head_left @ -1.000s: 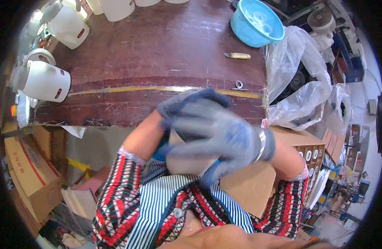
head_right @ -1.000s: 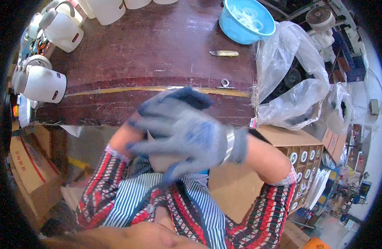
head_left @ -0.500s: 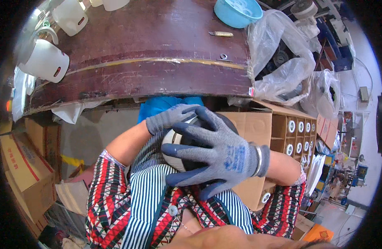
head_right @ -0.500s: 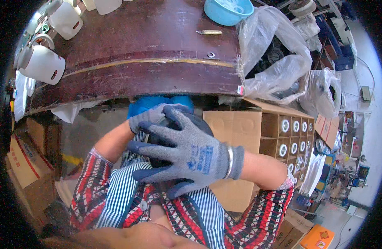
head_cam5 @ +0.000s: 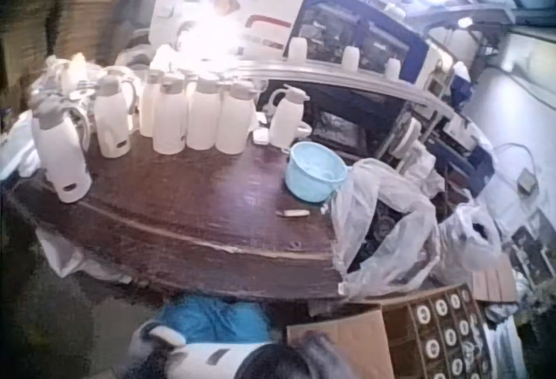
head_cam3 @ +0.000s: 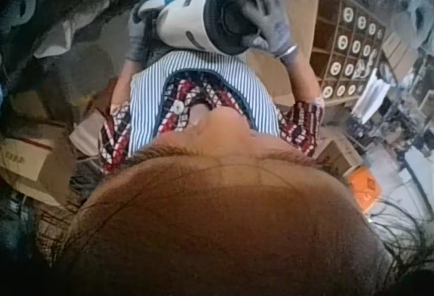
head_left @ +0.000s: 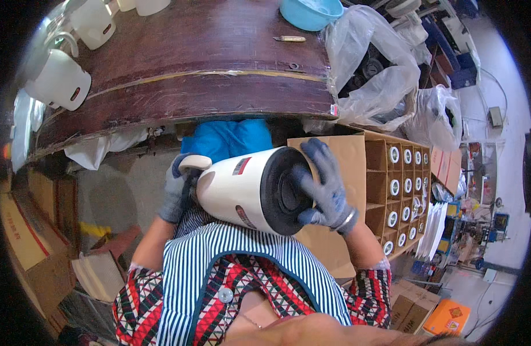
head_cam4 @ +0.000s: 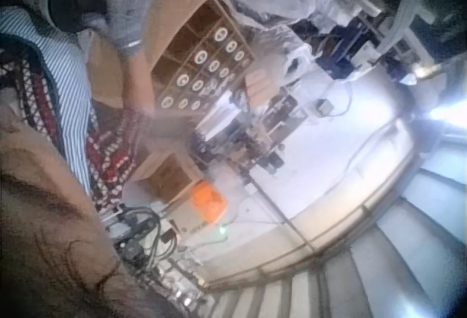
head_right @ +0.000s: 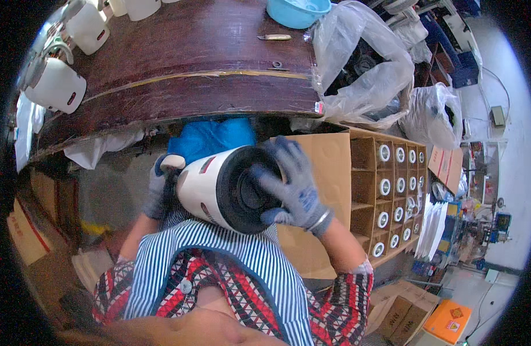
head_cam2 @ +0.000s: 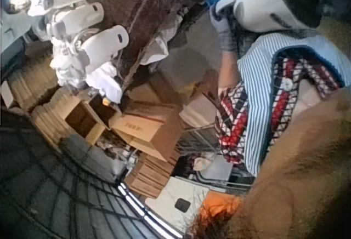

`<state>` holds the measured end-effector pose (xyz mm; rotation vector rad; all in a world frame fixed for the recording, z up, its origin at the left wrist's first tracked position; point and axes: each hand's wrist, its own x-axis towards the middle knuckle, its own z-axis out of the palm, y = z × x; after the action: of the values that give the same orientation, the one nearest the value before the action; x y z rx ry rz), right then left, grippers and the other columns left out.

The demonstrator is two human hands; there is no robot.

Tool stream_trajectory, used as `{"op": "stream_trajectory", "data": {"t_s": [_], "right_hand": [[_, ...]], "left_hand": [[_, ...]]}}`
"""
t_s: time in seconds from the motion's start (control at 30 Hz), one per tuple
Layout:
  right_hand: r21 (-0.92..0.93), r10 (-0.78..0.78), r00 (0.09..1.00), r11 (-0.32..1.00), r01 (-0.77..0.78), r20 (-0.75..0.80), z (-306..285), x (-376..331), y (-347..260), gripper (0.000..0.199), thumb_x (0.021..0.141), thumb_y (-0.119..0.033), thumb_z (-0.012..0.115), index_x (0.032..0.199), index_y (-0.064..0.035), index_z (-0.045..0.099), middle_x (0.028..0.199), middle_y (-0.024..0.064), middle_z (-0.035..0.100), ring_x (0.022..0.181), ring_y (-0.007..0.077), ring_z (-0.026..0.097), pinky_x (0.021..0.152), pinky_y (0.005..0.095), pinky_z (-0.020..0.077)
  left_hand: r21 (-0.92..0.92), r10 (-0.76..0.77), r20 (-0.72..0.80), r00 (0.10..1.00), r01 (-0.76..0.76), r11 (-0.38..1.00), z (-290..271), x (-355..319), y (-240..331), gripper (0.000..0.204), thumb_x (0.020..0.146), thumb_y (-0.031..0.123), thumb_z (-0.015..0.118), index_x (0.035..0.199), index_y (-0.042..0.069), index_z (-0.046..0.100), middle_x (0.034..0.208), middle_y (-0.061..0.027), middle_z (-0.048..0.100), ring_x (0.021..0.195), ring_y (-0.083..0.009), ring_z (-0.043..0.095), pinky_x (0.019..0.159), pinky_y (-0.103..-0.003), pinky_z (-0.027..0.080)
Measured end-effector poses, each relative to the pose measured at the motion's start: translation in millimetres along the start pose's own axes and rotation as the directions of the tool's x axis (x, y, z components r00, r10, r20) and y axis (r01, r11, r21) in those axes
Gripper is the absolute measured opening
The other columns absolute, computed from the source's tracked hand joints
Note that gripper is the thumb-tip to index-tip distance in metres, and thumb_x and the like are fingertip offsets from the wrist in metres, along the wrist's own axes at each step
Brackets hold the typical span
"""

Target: The person assembles white thermos flasks by inserting stainless steel inner liners into the outer shells, then securing black lids. The person repeats this process for multiple units, placing finished flasks on a wooden table.

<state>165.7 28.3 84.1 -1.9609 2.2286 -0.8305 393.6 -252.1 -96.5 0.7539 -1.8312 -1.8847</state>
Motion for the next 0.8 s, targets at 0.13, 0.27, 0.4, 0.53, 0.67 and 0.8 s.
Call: {"op": "stream_trajectory", "data": {"t_s": [0.13, 0.27, 0.4, 0.53, 0.67, 0.8], "right_hand": [[0.042, -0.369, 0.928, 0.929, 0.368, 0.042, 11, 16, -23, 0.059, 0.084, -0.073, 0.057, 0.134, -0.0420, 0.062, 0.154, 0.0151, 0.048, 0.141, 0.0483, 0.042, 0.118, 0.0729, 0.0206], [0.446, 0.300, 0.949, 0.839, -0.312, 0.098, 49, -9, 7, 0.059, 0.098, -0.046, 0.059, 0.145, -0.0121, 0.055, 0.154, 0.0182, 0.048, 0.144, 0.0378, 0.043, 0.122, 0.0558, 0.0261], [0.784, 0.760, 0.568, 0.129, -0.607, 0.315, 90, -30, 48, 0.062, 0.110, -0.039, 0.048, 0.154, 0.0032, 0.041, 0.156, 0.0185, 0.048, 0.146, 0.0291, 0.042, 0.122, 0.0369, 0.0313], [0.222, 0.257, 0.957, 0.949, -0.224, -0.132, 61, -7, 36, 0.082, 0.096, -0.061, 0.054, 0.152, -0.0020, 0.045, 0.161, 0.0278, 0.036, 0.151, 0.0473, 0.030, 0.121, 0.0547, 0.0273], [0.336, -0.207, 0.966, 0.908, 0.249, -0.156, 109, 10, 35, 0.081, 0.094, -0.074, 0.045, 0.146, -0.0129, 0.052, 0.159, 0.0299, 0.035, 0.147, 0.0558, 0.031, 0.116, 0.0691, 0.0250], [0.385, -0.028, 0.954, 0.911, 0.147, -0.298, 142, 4, 18, 0.074, 0.100, -0.071, 0.036, 0.145, -0.0158, 0.054, 0.161, 0.0294, 0.034, 0.148, 0.0549, 0.030, 0.119, 0.0670, 0.0210]], "left_hand": [[-0.212, -0.006, -0.144, 0.990, -0.025, 0.977, 10, 19, -27, 0.029, 0.095, 0.021, 0.073, 0.119, 0.006, 0.064, 0.110, -0.0066, 0.070, 0.100, -0.0187, 0.067, 0.090, -0.034, 0.054], [0.072, 0.214, -0.297, 0.931, -0.201, 0.977, 13, 10, 37, 0.025, 0.091, 0.010, 0.069, 0.115, 0.004, 0.067, 0.106, -0.0081, 0.071, 0.098, -0.0188, 0.068, 0.088, -0.033, 0.054], [0.372, 0.317, -0.192, 0.929, -0.230, 0.899, 12, 30, 72, 0.039, 0.087, 0.008, 0.071, 0.125, 0.002, 0.067, 0.115, -0.0123, 0.072, 0.109, -0.0248, 0.068, 0.098, -0.037, 0.052], [0.147, 0.204, -0.106, 0.973, -0.187, 0.971, -46, 36, 25, 0.049, 0.089, 0.008, 0.072, 0.136, 0.002, 0.062, 0.138, -0.0143, 0.063, 0.128, -0.0251, 0.060, 0.109, -0.038, 0.046], [0.029, 0.060, 0.059, 0.996, -0.062, 0.998, -79, 41, 8, 0.055, 0.094, 0.016, 0.071, 0.144, 0.003, 0.053, 0.142, -0.0117, 0.058, 0.130, -0.0252, 0.057, 0.114, -0.038, 0.042], [0.082, 0.046, -0.030, 0.998, -0.043, 0.996, -107, 1, -72, 0.053, 0.105, 0.043, 0.058, 0.141, 0.005, 0.053, 0.133, -0.0108, 0.062, 0.120, -0.0230, 0.061, 0.106, -0.039, 0.049]]}}
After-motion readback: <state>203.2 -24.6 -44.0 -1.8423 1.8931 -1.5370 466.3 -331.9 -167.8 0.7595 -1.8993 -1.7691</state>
